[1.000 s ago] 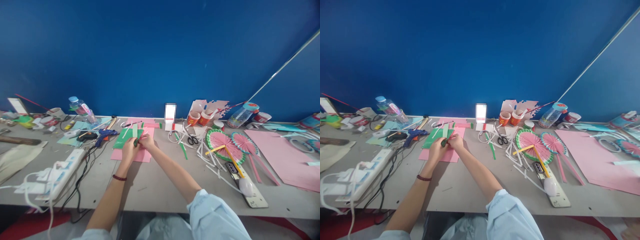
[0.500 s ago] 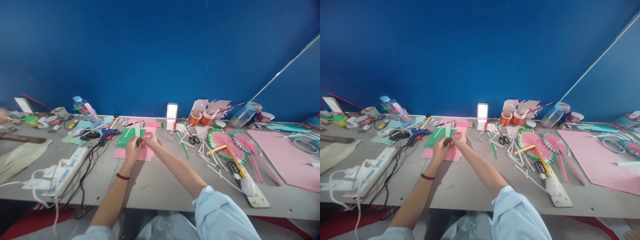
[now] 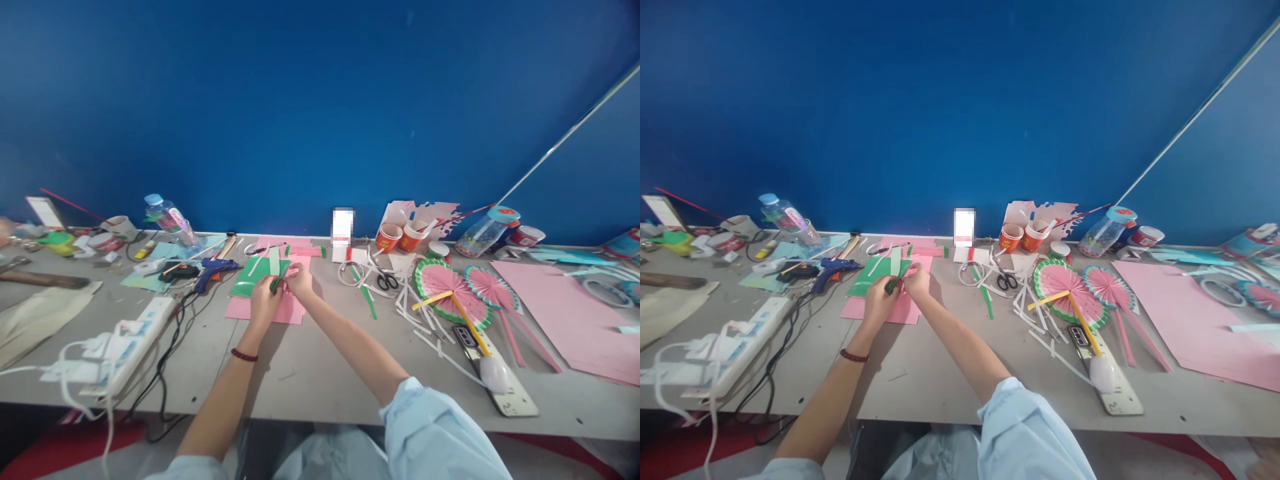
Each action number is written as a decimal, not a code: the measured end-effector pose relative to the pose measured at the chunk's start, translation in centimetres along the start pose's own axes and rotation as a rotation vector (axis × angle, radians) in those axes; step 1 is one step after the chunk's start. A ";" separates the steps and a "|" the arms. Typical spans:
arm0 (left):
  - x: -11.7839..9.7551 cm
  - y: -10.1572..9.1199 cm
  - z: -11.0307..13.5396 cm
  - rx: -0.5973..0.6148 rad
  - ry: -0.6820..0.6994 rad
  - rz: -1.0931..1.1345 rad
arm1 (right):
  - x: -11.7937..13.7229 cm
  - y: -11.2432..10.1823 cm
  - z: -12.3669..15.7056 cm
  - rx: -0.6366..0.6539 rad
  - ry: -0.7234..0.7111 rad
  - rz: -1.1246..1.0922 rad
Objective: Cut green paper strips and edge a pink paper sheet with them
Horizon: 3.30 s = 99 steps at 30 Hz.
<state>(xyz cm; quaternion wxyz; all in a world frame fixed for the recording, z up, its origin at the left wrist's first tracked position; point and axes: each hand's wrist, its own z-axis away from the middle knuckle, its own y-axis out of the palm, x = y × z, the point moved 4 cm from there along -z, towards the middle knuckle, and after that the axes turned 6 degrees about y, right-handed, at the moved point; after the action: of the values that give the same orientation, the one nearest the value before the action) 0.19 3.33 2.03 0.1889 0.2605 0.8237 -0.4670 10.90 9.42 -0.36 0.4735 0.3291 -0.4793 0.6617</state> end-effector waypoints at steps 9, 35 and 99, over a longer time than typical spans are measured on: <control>0.6 0.3 0.0 -0.027 -0.030 0.027 | 0.4 -0.1 1.4 -0.114 -0.076 -0.014; 1.1 0.7 0.1 0.006 -0.166 0.061 | 0.4 -4.6 3.0 -0.193 -0.393 0.157; -3.3 3.6 2.0 0.338 -0.470 0.852 | -7.7 -18.2 6.0 0.000 -0.151 -0.467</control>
<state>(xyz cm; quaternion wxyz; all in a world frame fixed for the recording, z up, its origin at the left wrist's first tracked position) 5.12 2.35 0.46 0.4976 0.4877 0.4930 -0.5210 30.49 3.01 0.64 0.5766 0.4794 -0.4240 0.5079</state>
